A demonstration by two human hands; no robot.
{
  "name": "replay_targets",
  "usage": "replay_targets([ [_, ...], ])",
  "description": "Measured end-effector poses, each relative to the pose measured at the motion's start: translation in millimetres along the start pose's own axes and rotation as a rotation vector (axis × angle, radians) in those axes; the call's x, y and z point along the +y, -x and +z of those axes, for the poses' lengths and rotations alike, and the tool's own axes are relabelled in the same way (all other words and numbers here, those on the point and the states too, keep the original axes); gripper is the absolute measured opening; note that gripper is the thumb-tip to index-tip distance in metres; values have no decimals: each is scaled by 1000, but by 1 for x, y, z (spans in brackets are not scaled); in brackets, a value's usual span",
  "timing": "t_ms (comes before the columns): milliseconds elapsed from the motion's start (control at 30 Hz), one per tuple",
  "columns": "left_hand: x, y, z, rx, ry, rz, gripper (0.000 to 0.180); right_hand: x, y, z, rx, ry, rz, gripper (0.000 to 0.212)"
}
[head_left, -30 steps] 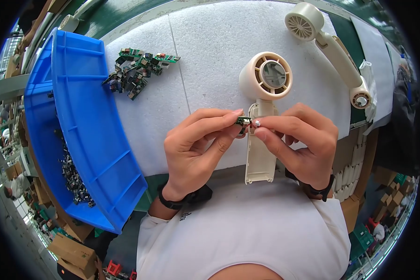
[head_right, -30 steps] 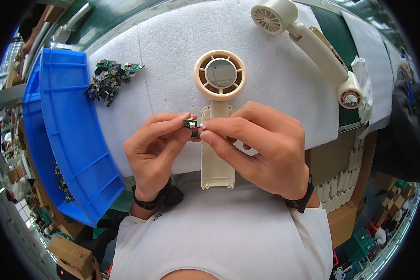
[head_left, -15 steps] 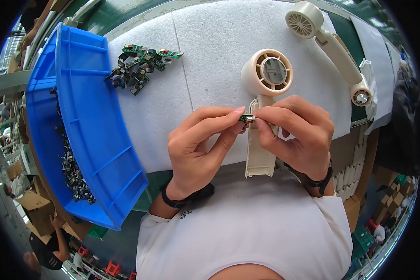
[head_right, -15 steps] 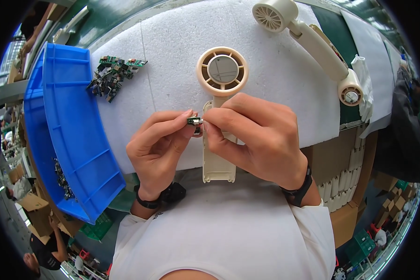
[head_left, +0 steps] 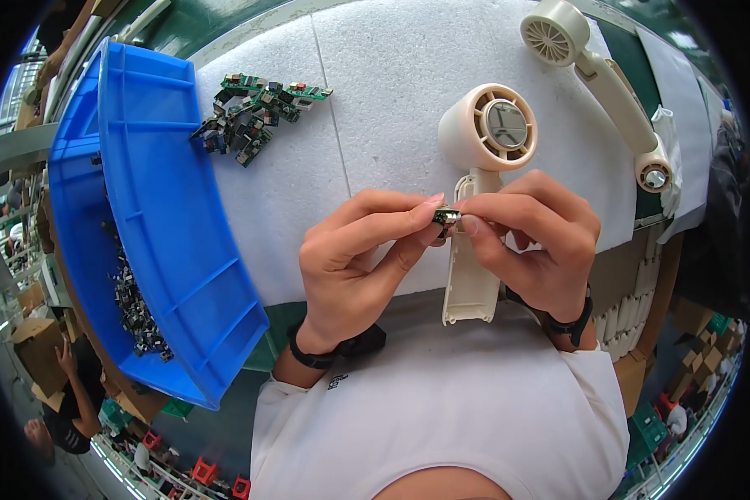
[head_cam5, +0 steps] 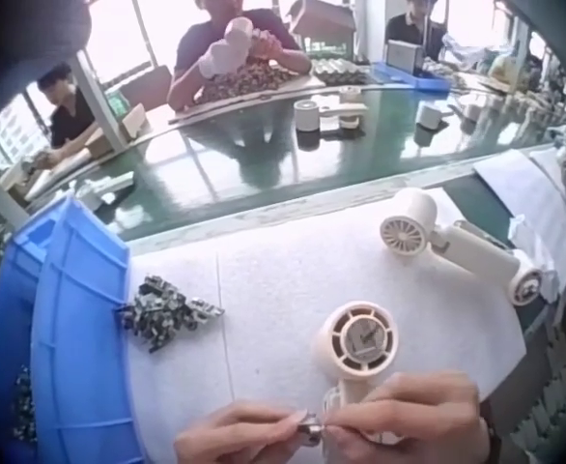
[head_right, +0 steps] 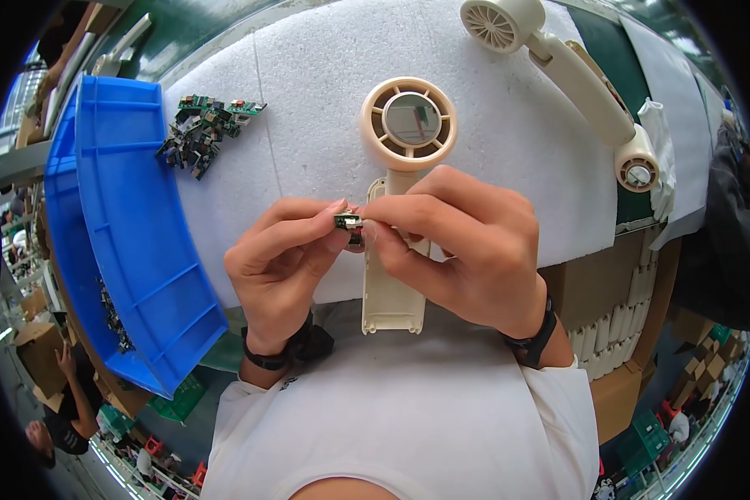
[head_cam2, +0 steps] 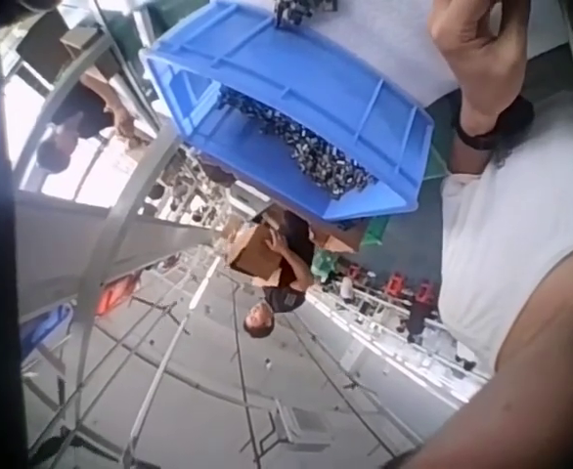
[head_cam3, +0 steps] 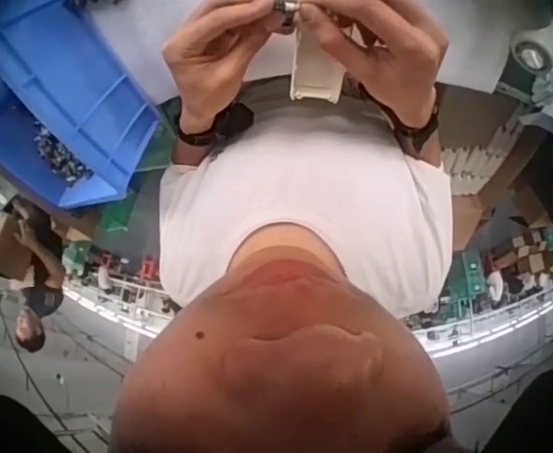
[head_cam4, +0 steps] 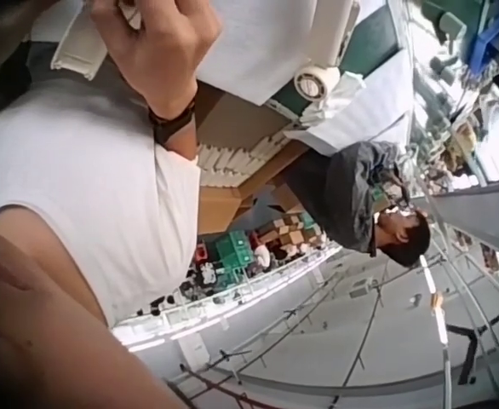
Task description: Assembling small electronic components into plastic housings on a factory production line.
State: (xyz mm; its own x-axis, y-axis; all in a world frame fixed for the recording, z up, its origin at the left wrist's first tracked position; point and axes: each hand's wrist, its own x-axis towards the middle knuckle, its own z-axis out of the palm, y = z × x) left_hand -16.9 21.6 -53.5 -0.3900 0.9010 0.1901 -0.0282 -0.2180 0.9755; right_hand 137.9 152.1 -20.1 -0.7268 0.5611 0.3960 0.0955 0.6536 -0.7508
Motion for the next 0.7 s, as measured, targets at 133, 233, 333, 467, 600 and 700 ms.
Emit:
replay_targets([
  [133, 2, -4, -2, -17, 171, -61, 37, 6, 2, -6, -54, -167, 139, 21],
  [233, 4, -5, -5, -54, 206, -96, 37, 14, 4, -4, -69, -277, 182, 20],
  [333, 4, -8, -7, -105, 237, -152, 37, 20, 6, -2, -43, -384, 180, 18],
  [467, 4, -8, -7, -111, 167, -146, 38, 20, 5, -5, -118, -483, 253, 15],
  [600, 4, -7, -6, -82, 103, -126, 38, 21, 5, -6, -179, -500, 272, 14],
  [700, 3, -6, -5, -83, 52, -101, 39, 19, 7, -2, -115, -576, 291, 13],
])
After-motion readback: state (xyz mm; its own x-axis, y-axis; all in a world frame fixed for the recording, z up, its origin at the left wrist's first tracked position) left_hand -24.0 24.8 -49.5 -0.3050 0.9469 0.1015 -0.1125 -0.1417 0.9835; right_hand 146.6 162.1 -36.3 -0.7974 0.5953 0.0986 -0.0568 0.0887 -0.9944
